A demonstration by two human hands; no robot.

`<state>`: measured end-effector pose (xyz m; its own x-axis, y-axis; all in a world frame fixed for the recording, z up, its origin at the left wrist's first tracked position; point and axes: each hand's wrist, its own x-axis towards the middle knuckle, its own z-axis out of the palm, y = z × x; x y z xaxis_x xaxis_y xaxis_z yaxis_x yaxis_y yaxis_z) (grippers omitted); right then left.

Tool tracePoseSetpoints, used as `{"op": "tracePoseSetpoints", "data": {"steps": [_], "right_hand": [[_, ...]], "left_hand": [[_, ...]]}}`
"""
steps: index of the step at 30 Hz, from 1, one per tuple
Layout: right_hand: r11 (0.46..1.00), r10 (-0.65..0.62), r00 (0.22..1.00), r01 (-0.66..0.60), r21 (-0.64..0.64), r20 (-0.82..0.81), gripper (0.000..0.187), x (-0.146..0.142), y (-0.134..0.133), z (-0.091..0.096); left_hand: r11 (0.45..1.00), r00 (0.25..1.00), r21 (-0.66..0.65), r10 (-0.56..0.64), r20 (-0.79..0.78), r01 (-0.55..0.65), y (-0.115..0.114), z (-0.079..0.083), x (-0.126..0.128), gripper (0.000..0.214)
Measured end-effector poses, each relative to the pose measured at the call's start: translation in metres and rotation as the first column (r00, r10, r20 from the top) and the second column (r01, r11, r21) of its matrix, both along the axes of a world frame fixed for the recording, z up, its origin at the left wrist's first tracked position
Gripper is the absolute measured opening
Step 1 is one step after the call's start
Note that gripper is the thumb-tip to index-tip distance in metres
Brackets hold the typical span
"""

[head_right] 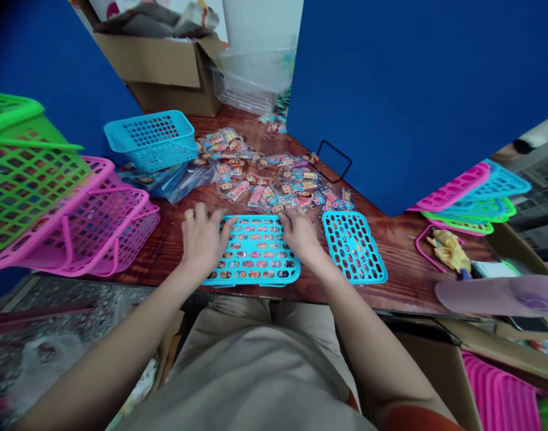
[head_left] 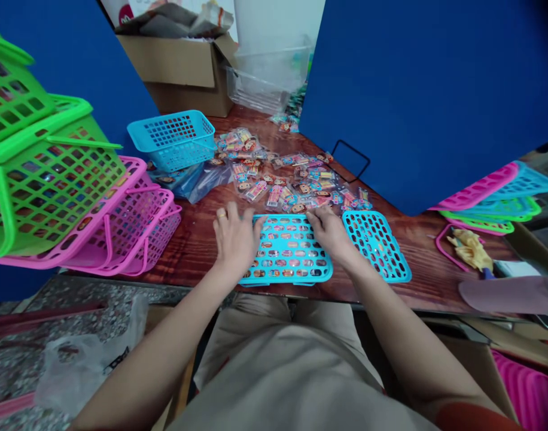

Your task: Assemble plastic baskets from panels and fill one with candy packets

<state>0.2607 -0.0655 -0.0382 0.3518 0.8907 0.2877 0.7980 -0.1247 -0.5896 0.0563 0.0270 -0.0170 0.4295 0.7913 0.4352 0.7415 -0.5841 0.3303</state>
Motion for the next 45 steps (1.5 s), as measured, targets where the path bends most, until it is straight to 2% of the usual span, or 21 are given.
{"op": "tracePoseSetpoints", "data": {"steps": [3, 6, 10, 13, 19, 22, 25, 31, 36, 41, 45], "right_hand": [[1.000, 0.026, 0.999, -0.026, 0.015, -0.045, 0.030, 0.001, -0.002, 0.004], [0.991, 0.075, 0.996, -0.070, 0.118, -0.042, 0.026, -0.009, -0.020, 0.017], [0.949, 0.187, 0.982, -0.183, 0.256, 0.010, 0.014, -0.026, -0.060, 0.031], [0.918, 0.231, 0.967, -0.252, 0.306, 0.103, 0.016, -0.034, -0.087, 0.033], [0.911, 0.296, 0.924, -0.349, 0.221, 0.241, 0.023, -0.034, -0.119, 0.029], [0.907, 0.315, 0.917, -0.367, 0.208, 0.244, 0.022, -0.036, -0.125, 0.030], [0.904, 0.326, 0.931, -0.358, 0.232, 0.166, 0.020, -0.040, -0.125, 0.034], [0.917, 0.341, 0.938, -0.346, 0.197, 0.063, 0.016, -0.044, -0.121, 0.046], [0.909, 0.370, 0.924, -0.382, 0.170, 0.095, 0.019, -0.043, -0.121, 0.048], [0.907, 0.329, 0.938, -0.347, 0.239, 0.111, 0.031, -0.041, -0.126, 0.041], [0.911, 0.361, 0.923, -0.379, 0.160, 0.132, 0.025, -0.039, -0.129, 0.045]], "left_hand": [[0.983, 0.993, -0.165, -0.069, 0.095, 0.084, 0.006, 0.001, -0.010, 0.033], [0.972, 0.976, -0.199, -0.083, 0.203, 0.124, -0.007, 0.008, -0.023, 0.030], [0.989, 0.929, -0.041, -0.118, 0.351, 0.141, -0.047, 0.011, -0.043, 0.020], [0.982, 0.905, 0.080, -0.188, 0.381, 0.170, -0.072, 0.006, -0.057, 0.015], [0.947, 0.915, 0.163, -0.311, 0.257, 0.276, -0.090, 0.005, -0.075, 0.017], [0.935, 0.918, 0.216, -0.328, 0.225, 0.281, -0.093, 0.005, -0.077, 0.016], [0.938, 0.910, 0.244, -0.311, 0.275, 0.247, -0.094, 0.000, -0.075, 0.016], [0.936, 0.840, 0.139, -0.352, 0.412, 0.324, -0.093, -0.008, -0.074, 0.015], [0.927, 0.829, 0.077, -0.365, 0.424, 0.368, -0.090, -0.003, -0.074, 0.013], [0.922, 0.838, 0.103, -0.383, 0.390, 0.373, -0.089, 0.000, -0.074, 0.015], [0.927, 0.845, 0.119, -0.373, 0.384, 0.355, -0.089, 0.001, -0.074, 0.020]]}}
